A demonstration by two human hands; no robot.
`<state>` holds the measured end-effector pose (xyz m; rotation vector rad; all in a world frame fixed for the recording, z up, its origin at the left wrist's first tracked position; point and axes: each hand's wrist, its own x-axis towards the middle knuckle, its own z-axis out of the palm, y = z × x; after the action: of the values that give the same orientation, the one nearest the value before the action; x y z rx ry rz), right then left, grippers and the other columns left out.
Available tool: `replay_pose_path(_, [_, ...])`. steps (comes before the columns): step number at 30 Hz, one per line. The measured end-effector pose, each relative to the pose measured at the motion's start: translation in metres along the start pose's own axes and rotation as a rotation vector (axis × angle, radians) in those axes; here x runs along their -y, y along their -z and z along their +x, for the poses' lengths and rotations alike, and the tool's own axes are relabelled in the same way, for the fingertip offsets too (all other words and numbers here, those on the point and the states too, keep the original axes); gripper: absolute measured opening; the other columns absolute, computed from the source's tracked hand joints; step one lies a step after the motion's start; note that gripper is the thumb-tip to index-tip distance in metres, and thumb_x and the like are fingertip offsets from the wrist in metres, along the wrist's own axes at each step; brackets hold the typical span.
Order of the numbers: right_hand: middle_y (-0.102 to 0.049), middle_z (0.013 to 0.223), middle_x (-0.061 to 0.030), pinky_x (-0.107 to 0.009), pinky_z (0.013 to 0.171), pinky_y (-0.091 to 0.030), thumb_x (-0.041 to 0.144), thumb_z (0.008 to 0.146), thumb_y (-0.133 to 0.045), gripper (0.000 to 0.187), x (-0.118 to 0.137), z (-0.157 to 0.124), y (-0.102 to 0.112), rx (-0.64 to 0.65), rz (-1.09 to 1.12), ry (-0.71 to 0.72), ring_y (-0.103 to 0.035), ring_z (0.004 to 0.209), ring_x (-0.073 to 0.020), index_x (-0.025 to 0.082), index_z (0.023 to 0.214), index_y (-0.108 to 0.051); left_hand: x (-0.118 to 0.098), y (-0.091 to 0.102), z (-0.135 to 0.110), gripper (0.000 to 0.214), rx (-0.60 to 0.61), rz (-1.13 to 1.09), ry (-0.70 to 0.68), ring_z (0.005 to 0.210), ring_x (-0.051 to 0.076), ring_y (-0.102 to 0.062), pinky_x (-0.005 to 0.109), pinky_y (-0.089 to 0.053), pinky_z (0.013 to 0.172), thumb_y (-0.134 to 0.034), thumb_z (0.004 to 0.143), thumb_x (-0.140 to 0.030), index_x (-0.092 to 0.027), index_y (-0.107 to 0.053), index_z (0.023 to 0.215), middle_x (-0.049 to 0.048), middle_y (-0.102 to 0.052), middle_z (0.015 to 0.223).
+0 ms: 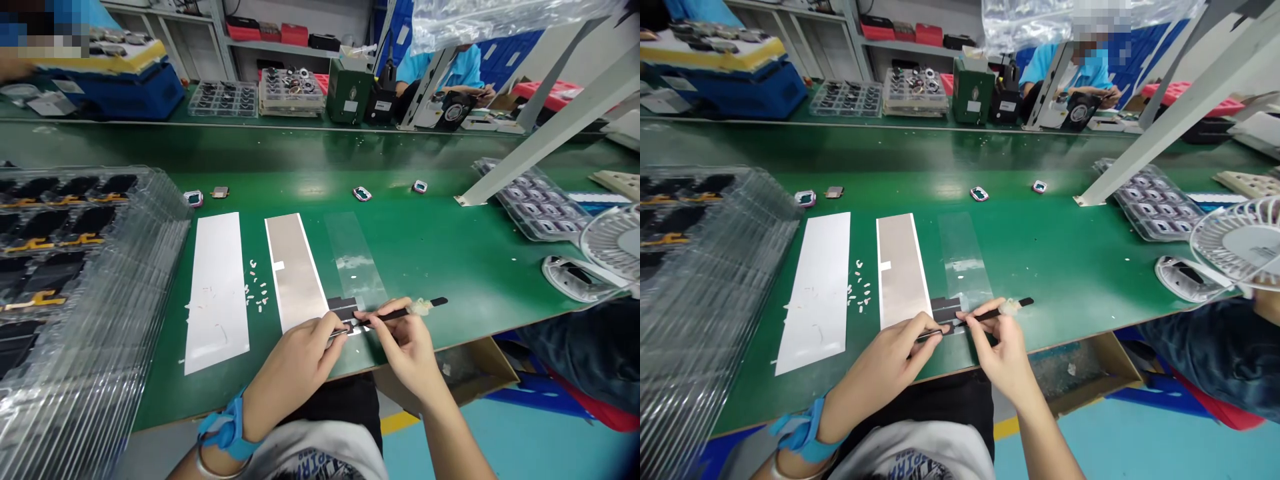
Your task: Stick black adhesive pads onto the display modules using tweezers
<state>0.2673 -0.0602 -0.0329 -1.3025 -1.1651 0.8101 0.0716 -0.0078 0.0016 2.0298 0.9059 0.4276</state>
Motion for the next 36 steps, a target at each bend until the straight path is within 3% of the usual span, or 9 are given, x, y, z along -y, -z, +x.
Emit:
replay_pose_path(9, [-0.058, 0.1, -0.0022, -0.036, 0.084, -0.065, 0.03, 0.094, -0.065, 0.015, -0.003, 0.001, 0.001, -0.006, 0.04, -0.022, -0.077, 0.089, -0.0203, 0.02, 0.091, -0.055, 0.002, -0.001, -0.001, 0.012, -0.025, -0.035, -0.007, 0.084, 0.024, -0.07, 0.03, -0.049, 0.066, -0.043, 0.104, -0.027, -0.023, -0.053, 0.101, 0.0068, -0.072, 0.097])
replay_pose_path(15, [-0.057, 0.099, -0.0009, -0.032, 0.079, -0.066, 0.029, 0.092, -0.068, 0.016, 0.001, 0.003, -0.002, -0.035, 0.049, -0.008, -0.078, 0.082, -0.0179, 0.019, 0.089, -0.056, 0.002, -0.002, 0.0, 0.009, -0.054, -0.064, -0.007, 0.087, 0.024, -0.071, 0.029, -0.051, 0.07, -0.046, 0.102, -0.024, -0.023, -0.056, 0.101, 0.0062, -0.073, 0.1])
replay_pose_path(21, [-0.057, 0.092, 0.001, -0.032, 0.071, -0.067, 0.032, 0.088, -0.072, 0.019, 0.011, 0.007, -0.002, -0.136, 0.142, -0.078, -0.076, 0.075, -0.0171, 0.022, 0.092, -0.057, 0.001, -0.001, 0.001, 0.009, -0.161, -0.123, 0.043, 0.07, 0.018, -0.067, 0.024, -0.047, 0.06, -0.057, 0.095, -0.019, -0.023, -0.066, 0.093, 0.0023, -0.074, 0.087])
replay_pose_path(24, [-0.06, 0.086, 0.001, -0.031, 0.07, -0.067, 0.027, 0.089, -0.071, 0.015, 0.024, 0.008, -0.005, -0.181, 0.161, -0.025, -0.077, 0.075, -0.018, 0.022, 0.089, -0.058, 0.002, 0.002, 0.0, 0.012, -0.218, -0.168, 0.066, 0.068, 0.018, -0.066, 0.024, -0.047, 0.06, -0.058, 0.094, -0.02, -0.022, -0.071, 0.095, 0.0027, -0.075, 0.084])
replay_pose_path(29, [-0.066, 0.084, 0.0, -0.033, 0.068, -0.067, 0.014, 0.095, -0.06, 0.013, 0.054, 0.002, -0.033, -0.169, 0.285, 0.166, -0.077, 0.08, -0.0198, 0.025, 0.096, -0.055, -0.001, 0.013, -0.005, 0.018, -0.26, -0.25, 0.067, 0.076, 0.017, -0.067, 0.024, -0.048, 0.065, -0.055, 0.098, -0.024, -0.021, -0.072, 0.095, 0.0022, -0.075, 0.084])
replay_pose_path(36, [-0.066, 0.093, -0.0009, -0.034, 0.075, -0.067, 0.003, 0.094, -0.054, 0.023, 0.067, 0.005, -0.078, -0.111, 0.299, 0.288, -0.076, 0.09, -0.0181, 0.025, 0.101, -0.054, 0.0, 0.02, -0.009, 0.012, -0.352, -0.289, 0.074, 0.059, 0.013, -0.06, 0.02, -0.045, 0.056, -0.064, 0.088, -0.012, -0.02, -0.072, 0.091, -0.0025, -0.071, 0.07])
